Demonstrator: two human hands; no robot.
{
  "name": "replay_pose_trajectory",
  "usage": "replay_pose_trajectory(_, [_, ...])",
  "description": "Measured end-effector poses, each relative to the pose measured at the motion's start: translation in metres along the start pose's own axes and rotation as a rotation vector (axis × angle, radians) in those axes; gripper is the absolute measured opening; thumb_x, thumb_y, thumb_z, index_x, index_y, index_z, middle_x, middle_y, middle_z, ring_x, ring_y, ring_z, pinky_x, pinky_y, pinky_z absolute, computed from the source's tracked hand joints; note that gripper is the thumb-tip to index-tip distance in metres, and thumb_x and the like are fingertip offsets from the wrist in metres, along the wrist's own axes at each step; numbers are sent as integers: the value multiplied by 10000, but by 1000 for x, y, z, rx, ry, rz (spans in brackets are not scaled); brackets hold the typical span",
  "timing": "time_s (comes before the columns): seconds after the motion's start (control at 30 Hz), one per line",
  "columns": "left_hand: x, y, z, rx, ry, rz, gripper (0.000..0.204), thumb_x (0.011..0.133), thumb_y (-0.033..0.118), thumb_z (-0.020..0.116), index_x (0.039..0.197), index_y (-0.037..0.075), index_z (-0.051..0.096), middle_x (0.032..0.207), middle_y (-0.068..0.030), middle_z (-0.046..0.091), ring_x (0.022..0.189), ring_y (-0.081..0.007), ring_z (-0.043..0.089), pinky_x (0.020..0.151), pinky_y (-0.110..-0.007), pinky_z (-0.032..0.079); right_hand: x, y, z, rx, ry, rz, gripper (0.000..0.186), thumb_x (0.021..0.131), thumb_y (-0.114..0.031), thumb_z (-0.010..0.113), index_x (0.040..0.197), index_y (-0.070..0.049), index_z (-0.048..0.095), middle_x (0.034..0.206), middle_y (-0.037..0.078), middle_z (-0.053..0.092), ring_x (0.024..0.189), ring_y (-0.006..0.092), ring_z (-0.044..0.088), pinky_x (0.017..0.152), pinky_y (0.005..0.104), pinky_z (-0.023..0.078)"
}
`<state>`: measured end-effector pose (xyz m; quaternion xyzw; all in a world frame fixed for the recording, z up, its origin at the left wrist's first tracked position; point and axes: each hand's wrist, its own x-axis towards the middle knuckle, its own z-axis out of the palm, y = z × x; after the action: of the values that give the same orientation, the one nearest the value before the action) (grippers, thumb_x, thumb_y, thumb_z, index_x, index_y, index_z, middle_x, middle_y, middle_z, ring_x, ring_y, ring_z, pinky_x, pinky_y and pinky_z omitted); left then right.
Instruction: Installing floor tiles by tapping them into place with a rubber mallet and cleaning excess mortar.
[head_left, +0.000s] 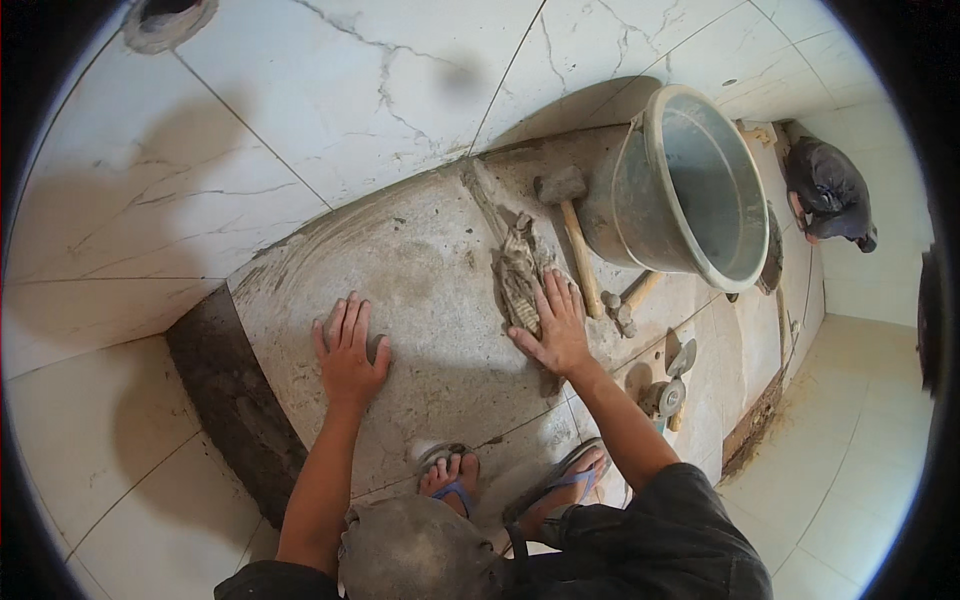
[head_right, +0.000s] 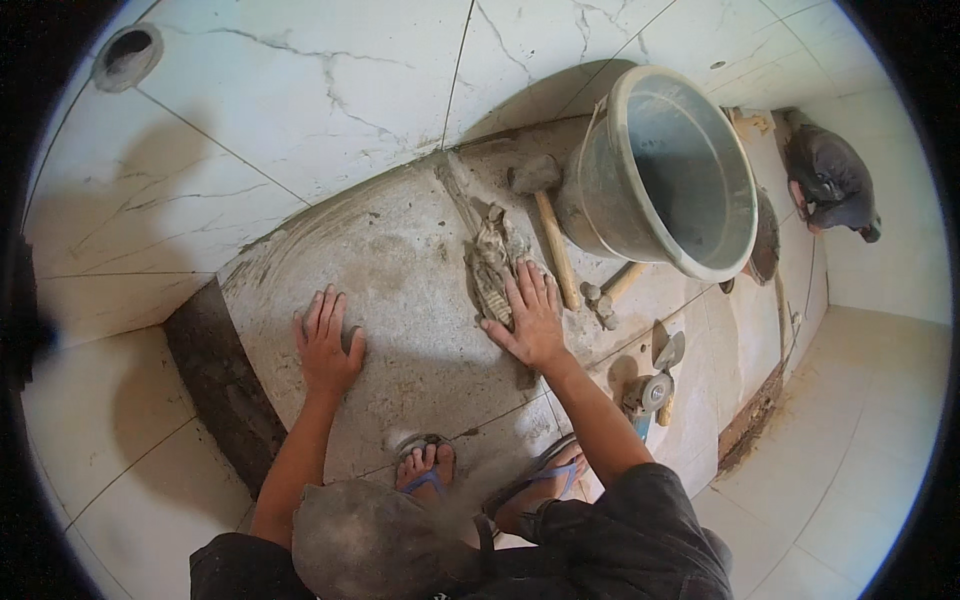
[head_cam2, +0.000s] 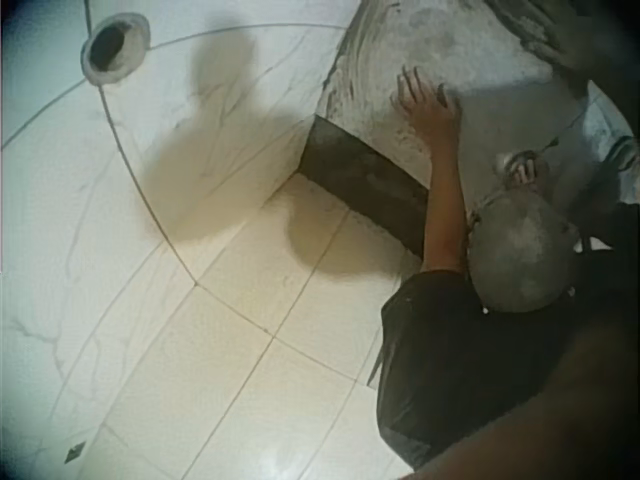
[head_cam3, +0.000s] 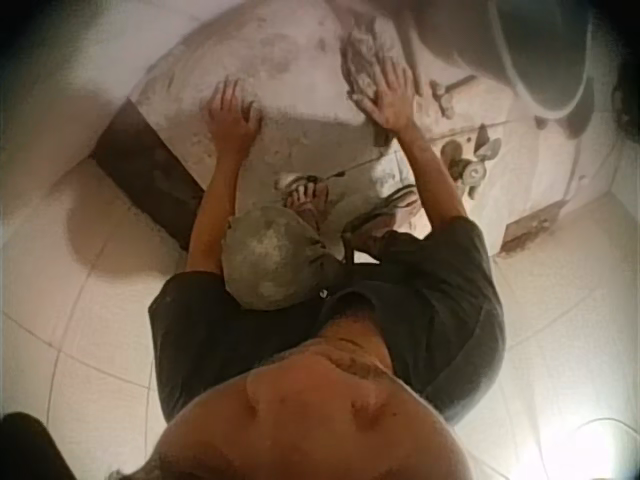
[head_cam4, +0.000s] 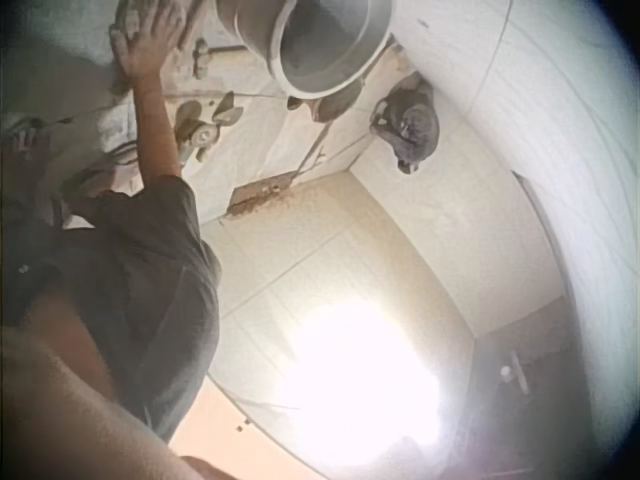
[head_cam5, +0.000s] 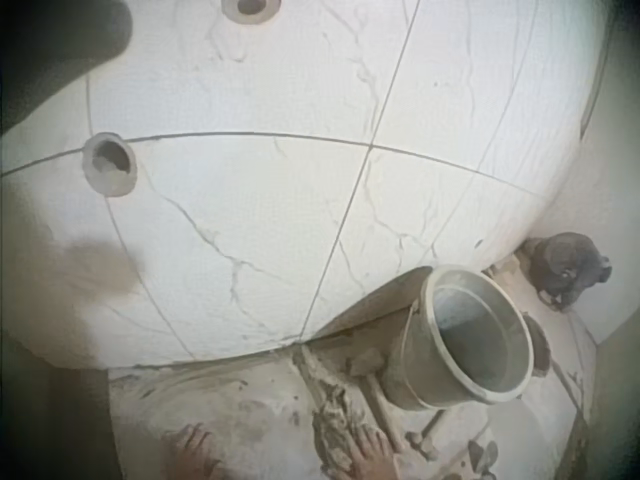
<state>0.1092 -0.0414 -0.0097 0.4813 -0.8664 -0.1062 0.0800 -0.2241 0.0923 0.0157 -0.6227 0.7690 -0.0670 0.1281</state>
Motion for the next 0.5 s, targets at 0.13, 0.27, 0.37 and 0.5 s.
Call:
replay_pose_trajectory(0.13, [1, 0, -1, 13, -23, -22, 626, 932, 381, 563, 1501, 153, 435, 1594, -20, 379, 1482, -214, 315, 1229, -540, 131, 47, -2, 17, -42, 57, -42, 774, 938, -456, 613, 1545, -65, 334, 1619, 161, 291, 1509, 324, 243, 1216, 518, 190])
replay_pose_trajectory(0.27, [0, -2, -2, 35, -38, -14, 627, 939, 385, 555, 1508, 157, 422, 1602, -18, 364, 1489, -218, 301, 1233, -543, 121, 120, -25, 31, -38, 166, 15, 742, 959, -436, 588, 1546, -62, 330, 1615, 160, 299, 1506, 317, 249, 1220, 511, 189])
replay_pose_trajectory(0.37, [-4, -2, -4, 66, -36, -9, 641, 942, 394, 552, 1521, 165, 398, 1608, -16, 354, 1498, -218, 283, 1234, -546, 117, 163, -53, 38, 34, 201, 56, 710, 986, -416, 556, 1551, -61, 315, 1630, 161, 269, 1514, 318, 230, 1222, 507, 185])
replay_pose_trajectory(0.5, [-1, 5, 3, 53, -56, -13, 649, 949, 404, 535, 1529, 160, 378, 1607, -24, 356, 1500, -228, 279, 1233, -551, 112, 173, -101, 47, 190, 254, -42, 562, 1001, -396, 547, 1440, -54, 468, 1504, 205, 443, 1392, 353, 413, 1156, 501, 305])
